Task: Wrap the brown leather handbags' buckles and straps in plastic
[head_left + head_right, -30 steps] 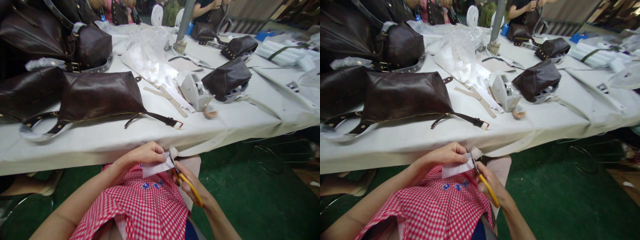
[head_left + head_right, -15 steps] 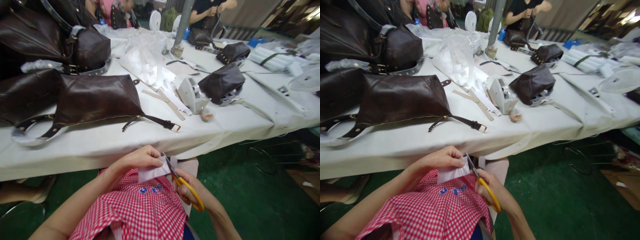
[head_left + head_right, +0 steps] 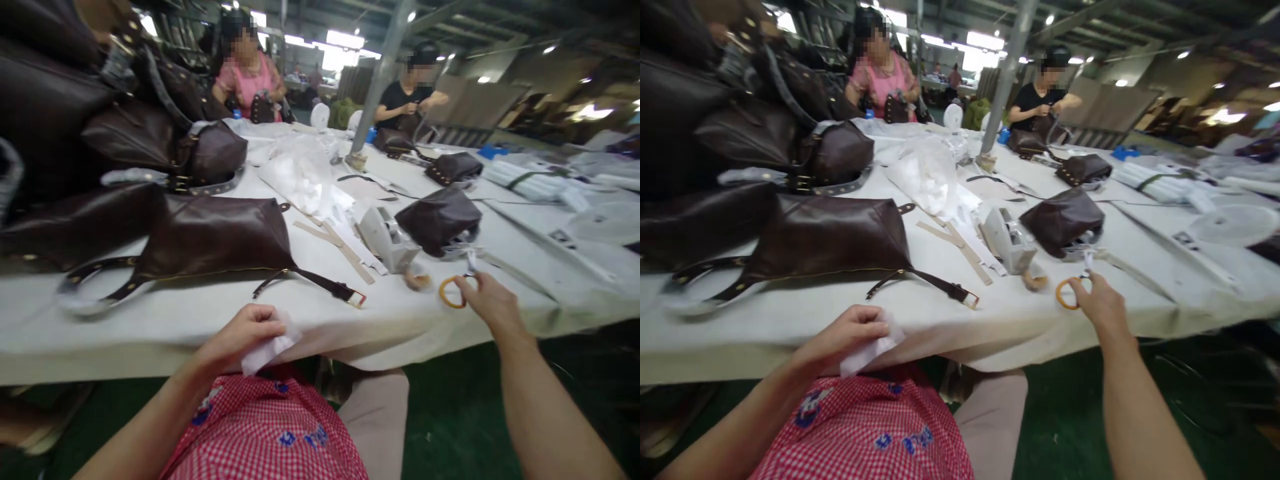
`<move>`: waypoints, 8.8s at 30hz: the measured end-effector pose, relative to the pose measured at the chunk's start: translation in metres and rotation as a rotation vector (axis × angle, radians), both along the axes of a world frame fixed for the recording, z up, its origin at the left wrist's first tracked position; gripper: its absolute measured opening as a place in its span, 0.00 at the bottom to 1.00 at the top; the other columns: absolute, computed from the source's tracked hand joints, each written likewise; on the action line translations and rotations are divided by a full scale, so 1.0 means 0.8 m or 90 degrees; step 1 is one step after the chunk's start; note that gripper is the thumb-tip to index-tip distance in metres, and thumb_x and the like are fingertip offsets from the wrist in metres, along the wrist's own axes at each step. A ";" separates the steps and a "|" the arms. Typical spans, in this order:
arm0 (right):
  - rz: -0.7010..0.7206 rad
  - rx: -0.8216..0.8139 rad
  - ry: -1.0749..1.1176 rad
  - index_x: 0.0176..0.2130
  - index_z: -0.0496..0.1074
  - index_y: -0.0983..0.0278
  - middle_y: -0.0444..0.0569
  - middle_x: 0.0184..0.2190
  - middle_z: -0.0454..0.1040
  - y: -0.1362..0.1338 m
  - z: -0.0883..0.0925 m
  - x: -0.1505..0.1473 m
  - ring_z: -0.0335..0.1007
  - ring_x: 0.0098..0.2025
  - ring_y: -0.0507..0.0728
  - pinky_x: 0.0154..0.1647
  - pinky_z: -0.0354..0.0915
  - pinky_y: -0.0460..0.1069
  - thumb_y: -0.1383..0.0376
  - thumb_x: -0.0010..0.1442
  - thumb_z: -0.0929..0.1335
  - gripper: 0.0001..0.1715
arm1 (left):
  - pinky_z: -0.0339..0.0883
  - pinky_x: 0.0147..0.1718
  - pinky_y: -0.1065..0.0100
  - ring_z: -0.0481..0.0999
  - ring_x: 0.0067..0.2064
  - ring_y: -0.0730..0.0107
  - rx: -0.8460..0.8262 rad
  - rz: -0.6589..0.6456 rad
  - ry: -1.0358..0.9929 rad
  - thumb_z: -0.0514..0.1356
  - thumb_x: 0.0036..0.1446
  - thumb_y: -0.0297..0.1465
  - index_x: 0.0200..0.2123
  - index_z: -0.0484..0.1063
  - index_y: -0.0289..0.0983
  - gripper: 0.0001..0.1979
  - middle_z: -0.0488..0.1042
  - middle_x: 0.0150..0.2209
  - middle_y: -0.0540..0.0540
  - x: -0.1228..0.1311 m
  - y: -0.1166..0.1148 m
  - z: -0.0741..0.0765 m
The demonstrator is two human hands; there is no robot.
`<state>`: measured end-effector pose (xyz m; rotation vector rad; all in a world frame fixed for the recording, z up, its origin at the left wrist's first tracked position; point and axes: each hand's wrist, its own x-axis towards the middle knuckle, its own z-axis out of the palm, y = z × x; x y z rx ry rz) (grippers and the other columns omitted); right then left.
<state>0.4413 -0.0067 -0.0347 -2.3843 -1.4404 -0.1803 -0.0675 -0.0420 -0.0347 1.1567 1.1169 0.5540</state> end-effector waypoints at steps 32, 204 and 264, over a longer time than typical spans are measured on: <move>0.432 -0.042 0.743 0.27 0.70 0.63 0.39 0.17 0.69 0.052 0.054 -0.314 0.66 0.19 0.49 0.20 0.67 0.43 0.49 0.41 0.78 0.25 | 0.65 0.33 0.70 0.73 0.36 0.68 0.237 0.305 -0.167 0.61 0.53 0.37 0.36 0.71 0.36 0.11 0.76 0.36 0.44 0.002 0.015 -0.025; 0.470 -0.062 1.143 0.35 0.77 0.63 0.42 0.23 0.70 0.009 -0.059 -0.444 0.54 0.20 0.46 0.19 0.49 0.44 0.56 0.45 0.77 0.18 | 0.51 0.20 0.73 0.59 0.19 0.77 -0.013 0.041 0.145 0.65 0.42 0.39 0.18 0.72 0.34 0.13 0.64 0.15 0.52 -0.031 0.031 -0.013; 0.385 -0.127 1.165 0.33 0.74 0.63 0.43 0.30 0.75 0.002 -0.042 -0.427 0.57 0.22 0.46 0.21 0.52 0.44 0.58 0.48 0.77 0.16 | 0.57 0.25 0.72 0.65 0.24 0.74 0.051 0.107 0.083 0.64 0.44 0.34 0.21 0.77 0.34 0.09 0.72 0.19 0.51 -0.024 0.024 -0.020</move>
